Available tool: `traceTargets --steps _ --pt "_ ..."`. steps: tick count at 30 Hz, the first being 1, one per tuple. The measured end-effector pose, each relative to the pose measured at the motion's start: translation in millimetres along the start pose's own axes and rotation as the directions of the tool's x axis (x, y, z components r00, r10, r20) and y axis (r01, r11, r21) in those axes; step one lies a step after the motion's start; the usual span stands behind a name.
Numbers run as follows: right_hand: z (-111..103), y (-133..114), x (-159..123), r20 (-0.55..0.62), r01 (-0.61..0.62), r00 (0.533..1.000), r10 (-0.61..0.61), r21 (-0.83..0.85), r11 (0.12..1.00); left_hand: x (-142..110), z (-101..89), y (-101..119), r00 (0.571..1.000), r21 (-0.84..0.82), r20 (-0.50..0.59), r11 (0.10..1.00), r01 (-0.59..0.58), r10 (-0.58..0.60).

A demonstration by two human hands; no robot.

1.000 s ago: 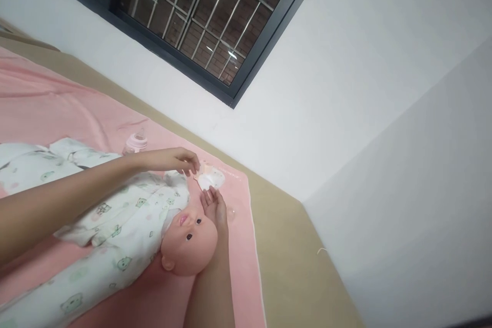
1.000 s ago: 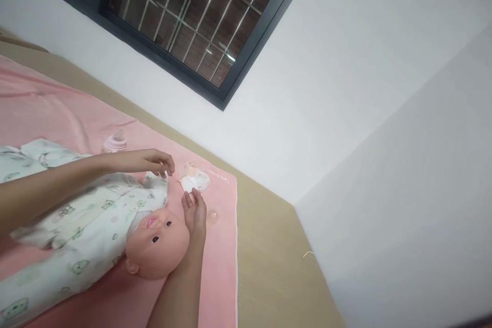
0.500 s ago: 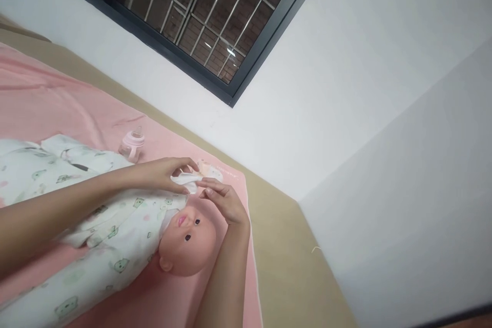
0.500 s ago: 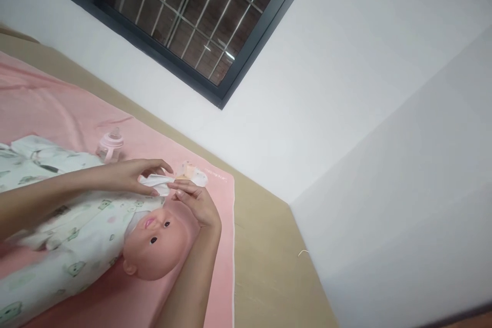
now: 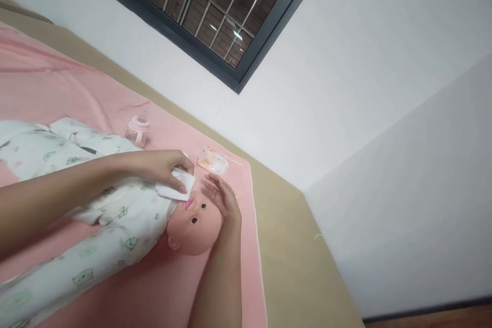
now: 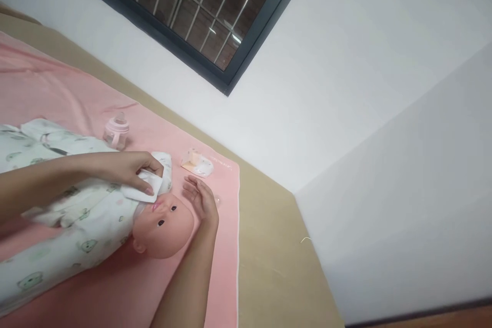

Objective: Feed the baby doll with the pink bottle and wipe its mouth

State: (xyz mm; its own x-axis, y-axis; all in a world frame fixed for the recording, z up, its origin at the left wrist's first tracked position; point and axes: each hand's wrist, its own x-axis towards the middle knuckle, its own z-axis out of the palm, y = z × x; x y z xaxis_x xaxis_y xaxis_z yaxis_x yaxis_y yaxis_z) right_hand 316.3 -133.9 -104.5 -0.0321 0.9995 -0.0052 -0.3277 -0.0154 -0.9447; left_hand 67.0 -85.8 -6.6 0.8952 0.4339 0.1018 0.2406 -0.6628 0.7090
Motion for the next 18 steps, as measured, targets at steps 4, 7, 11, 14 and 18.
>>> traceTargets --steps 4,7,11,14,18 --pt "-8 23 3 -0.053 -0.072 0.996 0.076 0.069 0.995 -2 7.6 8 0.999 0.036 0.043 0.999 -0.008 0.006" --pt "-8 27 4 -0.086 -0.053 0.994 0.060 0.087 0.995 -4 11.1 13 0.999 0.059 0.041 0.998 -0.004 0.001" --pt "-9 28 3 -0.091 -0.046 0.994 0.054 0.093 0.995 -7 14.4 18 0.998 0.117 0.020 0.992 0.052 -0.055" --pt "-8 27 3 -0.106 -0.040 0.993 0.047 0.069 0.997 -7 16.3 22 0.997 0.174 0.008 0.982 0.077 -0.079" --pt "-7 25 4 -0.115 -0.053 0.992 0.059 0.051 0.997 -7 16.9 27 0.995 0.212 0.001 0.972 0.101 -0.104"
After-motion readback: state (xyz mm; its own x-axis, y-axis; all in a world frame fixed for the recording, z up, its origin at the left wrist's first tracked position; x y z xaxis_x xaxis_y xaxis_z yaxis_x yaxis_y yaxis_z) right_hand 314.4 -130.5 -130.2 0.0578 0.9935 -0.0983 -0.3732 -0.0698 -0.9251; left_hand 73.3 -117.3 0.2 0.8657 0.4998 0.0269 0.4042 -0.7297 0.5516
